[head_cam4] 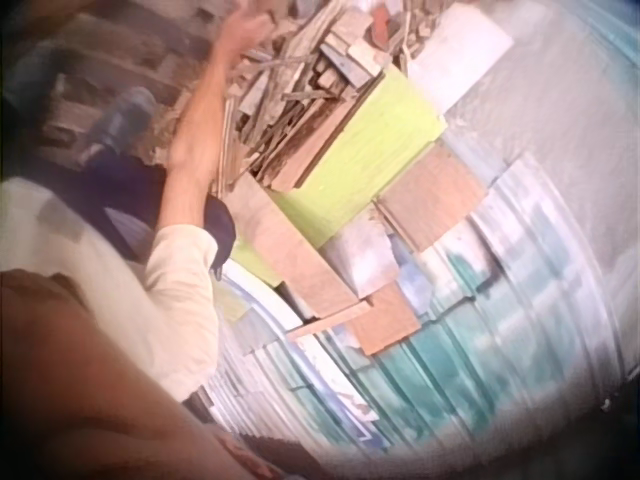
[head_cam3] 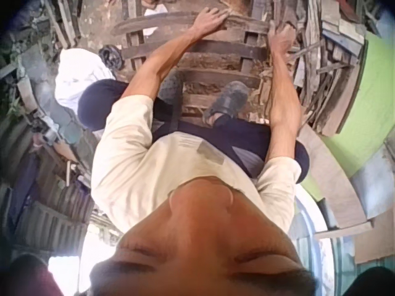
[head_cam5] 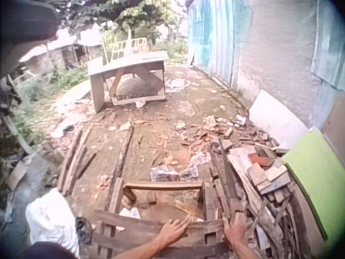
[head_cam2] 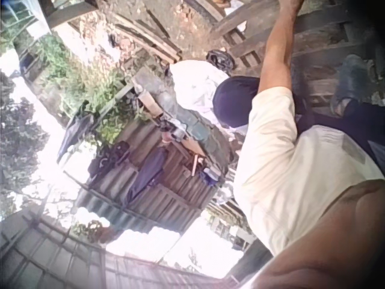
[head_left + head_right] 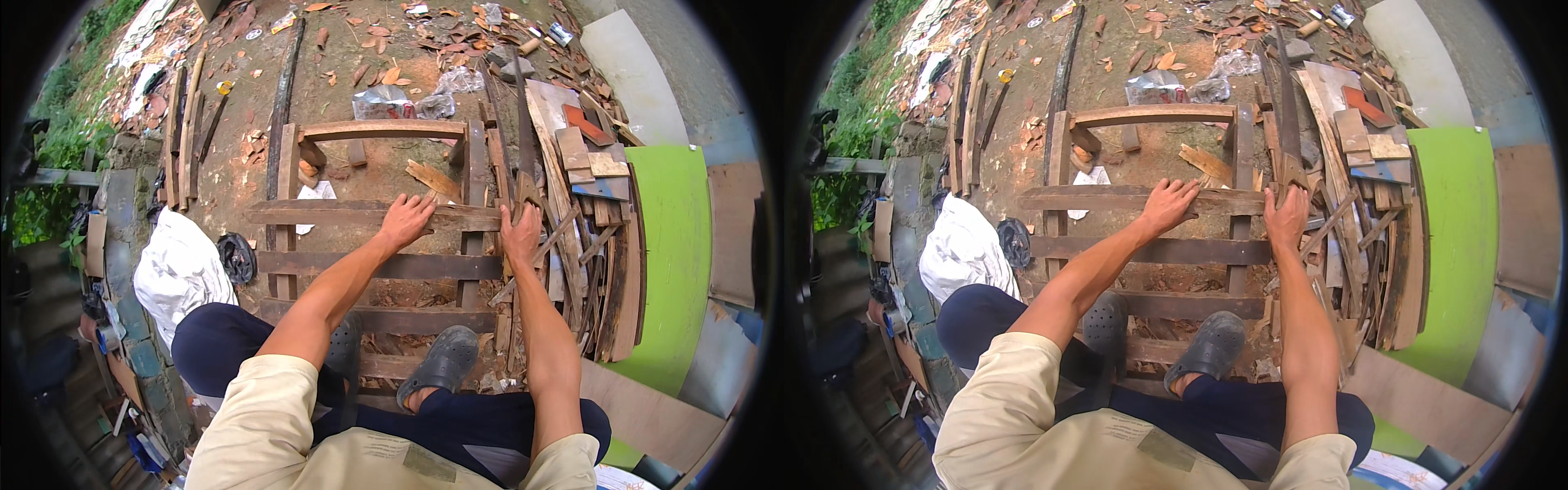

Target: The person retrieves nails from a plastic bag and uses a hammer to drive them into a wooden frame. They repeatedly position nails and strike them with the hammer, working on different sections of the frame.

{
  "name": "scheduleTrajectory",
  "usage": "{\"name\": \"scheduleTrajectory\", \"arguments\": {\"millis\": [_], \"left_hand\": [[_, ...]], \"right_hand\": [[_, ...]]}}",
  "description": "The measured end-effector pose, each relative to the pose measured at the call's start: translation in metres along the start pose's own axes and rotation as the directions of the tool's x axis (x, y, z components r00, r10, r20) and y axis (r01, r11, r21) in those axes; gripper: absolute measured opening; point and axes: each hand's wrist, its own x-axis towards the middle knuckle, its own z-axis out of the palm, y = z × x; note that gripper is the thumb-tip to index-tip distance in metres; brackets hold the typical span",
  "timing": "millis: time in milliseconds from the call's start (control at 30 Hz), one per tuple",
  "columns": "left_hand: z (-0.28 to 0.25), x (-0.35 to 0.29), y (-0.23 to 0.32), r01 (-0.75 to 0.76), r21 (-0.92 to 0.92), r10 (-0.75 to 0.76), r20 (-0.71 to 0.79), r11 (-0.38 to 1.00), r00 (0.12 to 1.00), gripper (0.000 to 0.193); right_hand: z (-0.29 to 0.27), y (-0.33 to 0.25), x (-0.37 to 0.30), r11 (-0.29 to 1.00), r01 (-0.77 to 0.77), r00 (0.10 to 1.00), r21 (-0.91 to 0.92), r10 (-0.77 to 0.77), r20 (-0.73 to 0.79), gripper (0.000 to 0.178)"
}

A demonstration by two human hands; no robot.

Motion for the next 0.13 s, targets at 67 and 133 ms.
{"name": "scheduleTrajectory", "arguments": {"millis": [67, 133], "left_hand": [[-0.016, -0.006, -0.007, 0.069, -0.111, -0.054, 0.132, 0.991, 0.99, 0.058], [-0.034, -0.014, -0.01, 0.18, -0.214, -0.126, 0.241, 0.96, 0.962, 0.062]], "right_hand": [[0.003, -0.02, 0.005, 0.994, 0.083, 0.981, 0.068, -0.094, 0.17, 0.053], [0.006, -0.039, 0.013, 0.985, 0.13, 0.958, 0.115, -0.155, 0.241, 0.055]]}}
